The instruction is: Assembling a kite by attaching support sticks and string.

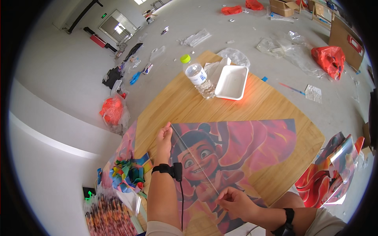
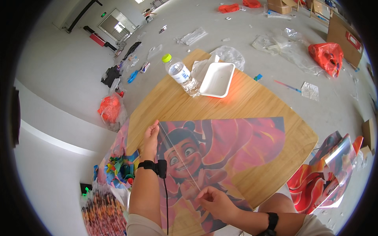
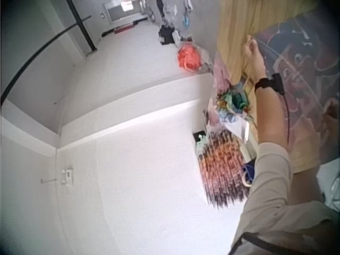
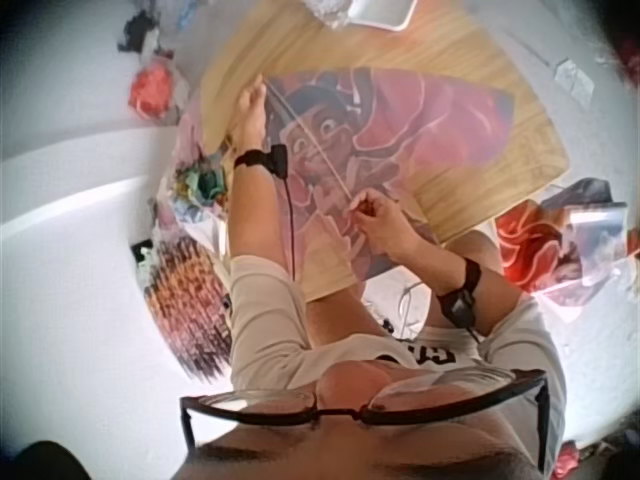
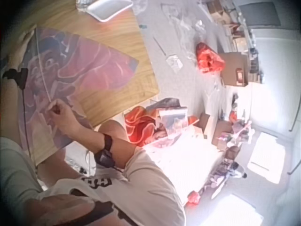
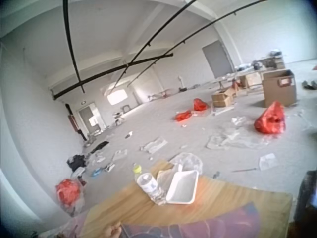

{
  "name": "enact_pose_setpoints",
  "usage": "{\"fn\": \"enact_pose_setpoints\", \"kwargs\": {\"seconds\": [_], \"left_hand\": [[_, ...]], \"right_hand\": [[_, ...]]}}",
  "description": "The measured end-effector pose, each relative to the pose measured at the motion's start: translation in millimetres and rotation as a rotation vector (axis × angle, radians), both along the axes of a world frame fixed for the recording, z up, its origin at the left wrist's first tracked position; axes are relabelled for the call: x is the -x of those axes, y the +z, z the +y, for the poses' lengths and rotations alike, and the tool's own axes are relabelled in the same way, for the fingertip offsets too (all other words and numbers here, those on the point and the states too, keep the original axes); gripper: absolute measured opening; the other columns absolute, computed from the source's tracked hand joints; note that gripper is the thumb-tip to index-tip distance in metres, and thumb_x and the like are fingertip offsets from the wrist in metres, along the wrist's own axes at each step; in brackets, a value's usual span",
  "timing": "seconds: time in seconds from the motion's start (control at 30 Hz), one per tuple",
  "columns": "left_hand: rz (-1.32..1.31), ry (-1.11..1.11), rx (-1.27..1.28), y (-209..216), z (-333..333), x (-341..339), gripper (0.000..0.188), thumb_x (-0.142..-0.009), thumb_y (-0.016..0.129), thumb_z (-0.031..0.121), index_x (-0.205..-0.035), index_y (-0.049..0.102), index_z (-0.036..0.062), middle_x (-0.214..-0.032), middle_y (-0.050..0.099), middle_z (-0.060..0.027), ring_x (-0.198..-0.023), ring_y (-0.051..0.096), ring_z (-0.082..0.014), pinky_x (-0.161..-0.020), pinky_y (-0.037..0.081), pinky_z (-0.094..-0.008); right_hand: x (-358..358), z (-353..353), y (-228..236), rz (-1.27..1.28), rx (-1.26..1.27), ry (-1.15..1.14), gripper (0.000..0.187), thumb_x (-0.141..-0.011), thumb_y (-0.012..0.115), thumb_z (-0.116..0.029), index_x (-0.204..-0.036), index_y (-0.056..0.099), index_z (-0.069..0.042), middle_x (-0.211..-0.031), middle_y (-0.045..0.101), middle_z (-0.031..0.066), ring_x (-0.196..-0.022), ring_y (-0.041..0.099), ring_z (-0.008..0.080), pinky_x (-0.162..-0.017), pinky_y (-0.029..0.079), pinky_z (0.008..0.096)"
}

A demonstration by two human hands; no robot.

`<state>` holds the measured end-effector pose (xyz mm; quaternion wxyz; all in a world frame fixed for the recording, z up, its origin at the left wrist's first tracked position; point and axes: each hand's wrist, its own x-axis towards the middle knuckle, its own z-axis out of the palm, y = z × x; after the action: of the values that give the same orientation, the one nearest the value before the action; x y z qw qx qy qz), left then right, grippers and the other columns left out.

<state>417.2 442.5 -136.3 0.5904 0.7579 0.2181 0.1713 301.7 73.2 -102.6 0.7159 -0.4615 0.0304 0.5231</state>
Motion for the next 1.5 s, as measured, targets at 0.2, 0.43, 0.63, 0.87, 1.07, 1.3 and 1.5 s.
{"fn": "enact_pose_setpoints", "kwargs": {"seconds": [0.2, 0.43, 0.63, 0.87, 1.07, 1.3, 1.5], "left_hand": [[-0.034, -0.012, 0.017, -5, 2, -1, 0.017, -0.099, 0.060, 0.016, -0.108, 0.058, 0.0024, -0.147, 0.050, -0.0141, -0.125, 0.051, -0.0138, -0.108, 0.036, -0.0280], [-0.013, 0.003, 0.041, -4, 1, -2, 0.015, -0.098, 0.061, 0.015, -0.106, 0.058, 0.0022, -0.150, 0.046, -0.0148, -0.125, 0.051, -0.0153, -0.107, 0.036, -0.0277], [-0.005, 0.095, 0.009, -8, 10, -13, 0.024, -0.092, 0.070, 0.017, -0.107, 0.066, -0.0022, -0.152, 0.042, -0.0139, -0.124, 0.052, -0.0185, -0.104, 0.040, -0.0292], [-0.016, 0.223, -0.038, -18, 19, -25, 0.034, -0.090, 0.073, 0.017, -0.114, 0.066, -0.0051, -0.132, 0.061, -0.0105, -0.118, 0.056, -0.0176, -0.101, 0.043, -0.0291], [0.026, 0.266, -0.120, -20, 34, -29, 0.031, -0.087, 0.075, 0.017, -0.108, 0.069, -0.0055, -0.112, 0.069, -0.0101, -0.099, 0.064, -0.0177, -0.089, 0.049, -0.0283], [0.023, 0.250, -0.220, -18, 32, -38, 0.033, -0.084, 0.078, 0.024, -0.103, 0.073, -0.0019, -0.100, 0.073, -0.0086, -0.090, 0.066, -0.0164, -0.083, 0.051, -0.0287], [0.107, 0.296, -0.304, -20, 38, -39, 0.033, -0.081, 0.080, 0.030, -0.100, 0.075, 0.0027, -0.093, 0.074, -0.0061, -0.086, 0.067, -0.0164, -0.080, 0.051, -0.0298]], "right_hand": [[5, 1, -12, -0.031, -0.024, -0.011, 0.015, -0.094, 0.068, -0.015, -0.101, 0.056, -0.009, -0.082, 0.057, -0.0005, -0.065, 0.050, 0.0048, -0.043, 0.034, 0.0212], [-1, -1, 0, -0.002, -0.003, 0.004, 0.010, -0.095, 0.064, -0.008, -0.097, 0.055, -0.007, -0.083, 0.059, -0.0014, -0.071, 0.055, 0.0061, -0.060, 0.043, 0.0216], [-5, 3, -8, -0.059, -0.027, -0.085, 0.010, -0.095, 0.064, -0.009, -0.100, 0.056, -0.006, -0.081, 0.059, -0.0001, -0.068, 0.056, 0.0075, -0.061, 0.046, 0.0228], [-20, 11, -13, -0.166, 0.041, -0.131, 0.011, -0.095, 0.064, -0.011, -0.103, 0.061, -0.005, -0.080, 0.060, -0.0011, -0.069, 0.055, 0.0063, -0.062, 0.047, 0.0235], [-24, 14, 7, -0.306, 0.088, -0.019, 0.022, -0.099, 0.059, -0.015, -0.118, 0.062, -0.005, -0.079, 0.058, -0.0032, -0.072, 0.056, 0.0059, -0.062, 0.046, 0.0208], [-19, 11, -9, -0.403, -0.027, 0.035, 0.035, -0.099, 0.055, -0.014, -0.134, 0.061, -0.015, -0.105, 0.049, 0.0042, -0.082, 0.054, 0.0089, -0.073, 0.050, 0.0248], [-21, 10, -4, -0.356, -0.049, 0.074, 0.039, -0.099, 0.052, -0.013, -0.138, 0.058, -0.019, -0.101, 0.043, 0.0030, -0.081, 0.051, 0.0089, -0.076, 0.048, 0.0240]]}}
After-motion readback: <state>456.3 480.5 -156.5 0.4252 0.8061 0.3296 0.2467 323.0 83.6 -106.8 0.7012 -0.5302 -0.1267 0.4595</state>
